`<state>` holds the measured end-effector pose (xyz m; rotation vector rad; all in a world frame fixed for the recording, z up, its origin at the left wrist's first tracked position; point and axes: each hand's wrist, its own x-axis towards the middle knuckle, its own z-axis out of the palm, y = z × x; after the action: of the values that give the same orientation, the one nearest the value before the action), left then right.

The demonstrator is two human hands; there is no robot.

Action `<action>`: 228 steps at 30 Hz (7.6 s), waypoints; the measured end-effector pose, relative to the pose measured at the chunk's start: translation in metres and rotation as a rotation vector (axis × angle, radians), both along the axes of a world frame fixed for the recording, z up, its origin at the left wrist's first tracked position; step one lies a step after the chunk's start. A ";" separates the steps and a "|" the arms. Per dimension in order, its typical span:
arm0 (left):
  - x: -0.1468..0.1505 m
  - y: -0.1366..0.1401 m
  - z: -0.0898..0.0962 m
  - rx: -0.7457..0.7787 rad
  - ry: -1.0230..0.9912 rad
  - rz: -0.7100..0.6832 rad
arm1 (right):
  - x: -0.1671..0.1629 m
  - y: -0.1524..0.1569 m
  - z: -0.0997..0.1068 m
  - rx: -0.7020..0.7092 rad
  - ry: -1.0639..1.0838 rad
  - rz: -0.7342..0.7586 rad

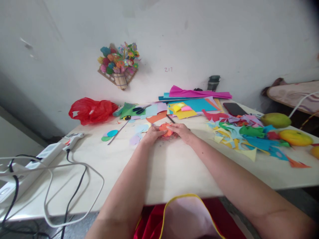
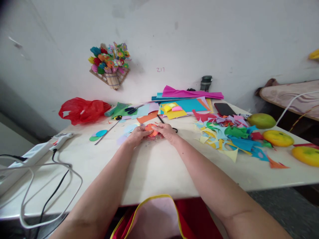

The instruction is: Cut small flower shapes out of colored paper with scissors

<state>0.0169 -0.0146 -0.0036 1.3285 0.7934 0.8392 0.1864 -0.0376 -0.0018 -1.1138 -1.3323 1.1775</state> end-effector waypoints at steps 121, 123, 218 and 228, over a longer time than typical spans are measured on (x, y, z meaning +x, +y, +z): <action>0.017 0.000 0.014 -0.092 -0.501 0.633 | -0.016 -0.019 0.010 -0.035 -0.147 0.225; 0.018 0.000 0.013 -0.083 -0.504 0.621 | -0.016 -0.019 0.010 -0.031 -0.151 0.221; 0.014 -0.002 0.018 -0.103 -0.466 0.596 | -0.012 -0.017 0.015 -0.080 -0.077 0.214; 0.010 -0.002 0.019 -0.106 -0.430 0.555 | -0.011 -0.016 0.014 -0.072 -0.081 0.237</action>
<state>0.0268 -0.0170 0.0152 0.7890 0.8544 1.4414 0.1752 -0.0536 0.0126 -1.0852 -1.5266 1.3735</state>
